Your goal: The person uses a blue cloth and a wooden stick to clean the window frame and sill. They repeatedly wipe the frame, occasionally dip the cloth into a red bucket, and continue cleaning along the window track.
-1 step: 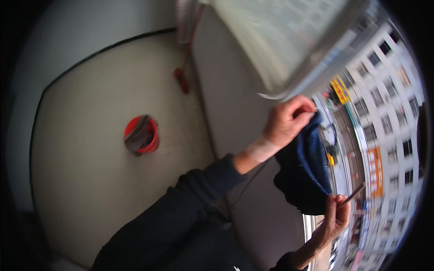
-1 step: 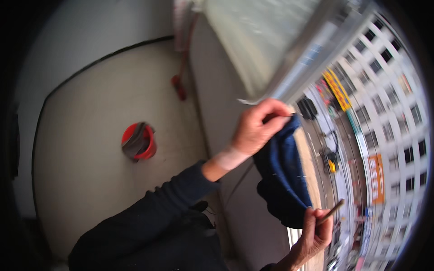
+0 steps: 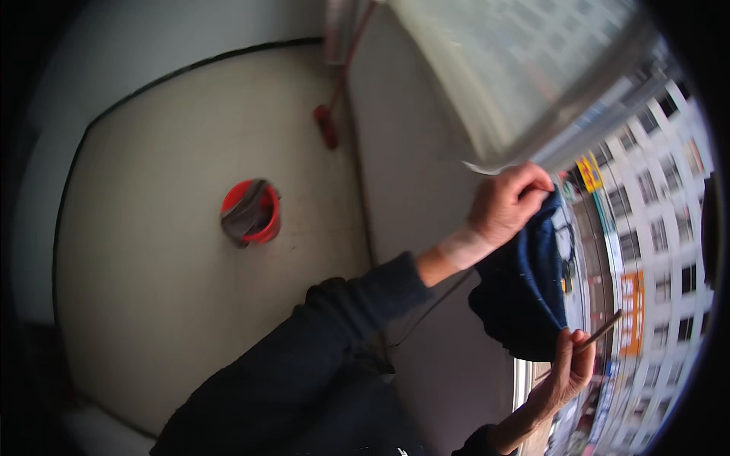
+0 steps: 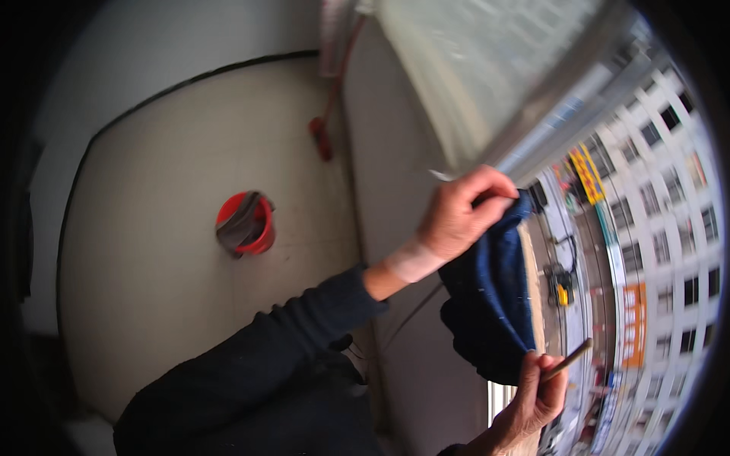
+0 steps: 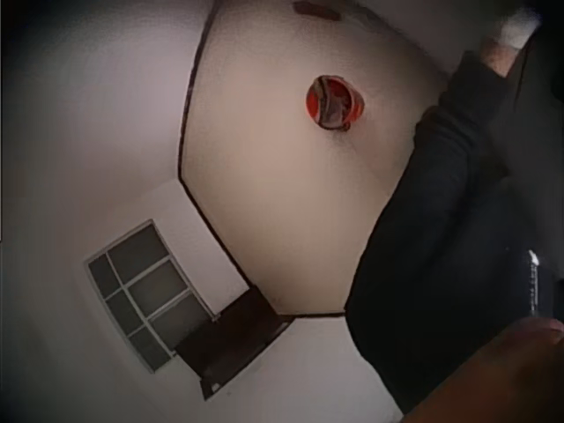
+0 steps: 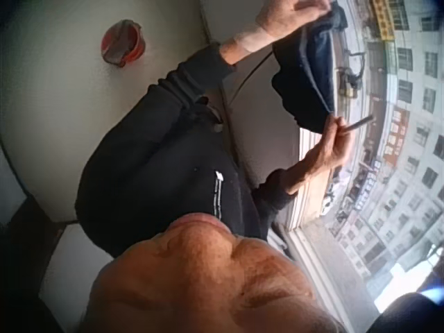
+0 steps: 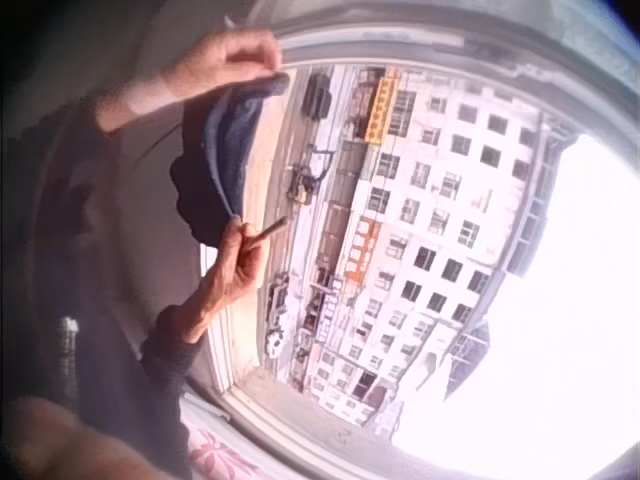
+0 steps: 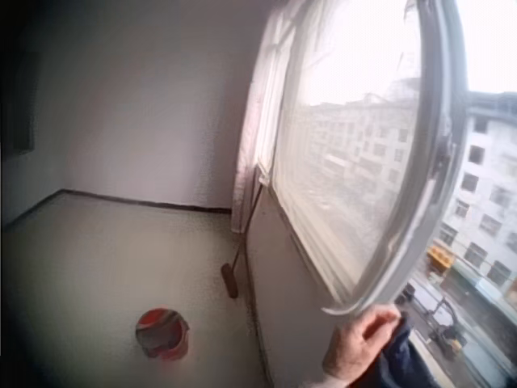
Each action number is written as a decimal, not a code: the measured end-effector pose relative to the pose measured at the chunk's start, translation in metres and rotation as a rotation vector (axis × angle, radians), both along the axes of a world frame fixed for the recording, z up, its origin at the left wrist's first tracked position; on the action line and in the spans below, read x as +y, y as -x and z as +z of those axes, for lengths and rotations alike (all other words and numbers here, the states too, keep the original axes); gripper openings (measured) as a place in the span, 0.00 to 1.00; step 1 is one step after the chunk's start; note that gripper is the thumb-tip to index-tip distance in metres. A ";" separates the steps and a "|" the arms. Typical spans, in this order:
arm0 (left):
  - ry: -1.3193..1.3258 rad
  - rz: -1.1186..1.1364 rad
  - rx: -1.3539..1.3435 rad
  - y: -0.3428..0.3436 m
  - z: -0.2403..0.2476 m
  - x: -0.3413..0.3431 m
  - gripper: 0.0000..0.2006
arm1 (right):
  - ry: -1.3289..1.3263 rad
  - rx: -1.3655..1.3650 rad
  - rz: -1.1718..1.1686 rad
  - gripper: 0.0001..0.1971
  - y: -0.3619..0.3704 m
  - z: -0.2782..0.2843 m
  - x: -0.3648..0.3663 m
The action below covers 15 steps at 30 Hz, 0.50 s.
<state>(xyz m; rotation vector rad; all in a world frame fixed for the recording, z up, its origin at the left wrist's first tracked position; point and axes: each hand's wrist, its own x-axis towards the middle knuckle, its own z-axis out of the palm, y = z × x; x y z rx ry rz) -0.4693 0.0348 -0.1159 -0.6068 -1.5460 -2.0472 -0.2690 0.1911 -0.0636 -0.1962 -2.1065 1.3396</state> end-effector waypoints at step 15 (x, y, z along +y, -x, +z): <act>0.472 -0.134 -0.335 -0.041 -0.130 -0.001 0.30 | 0.020 -0.067 0.140 0.05 0.060 -0.017 -0.019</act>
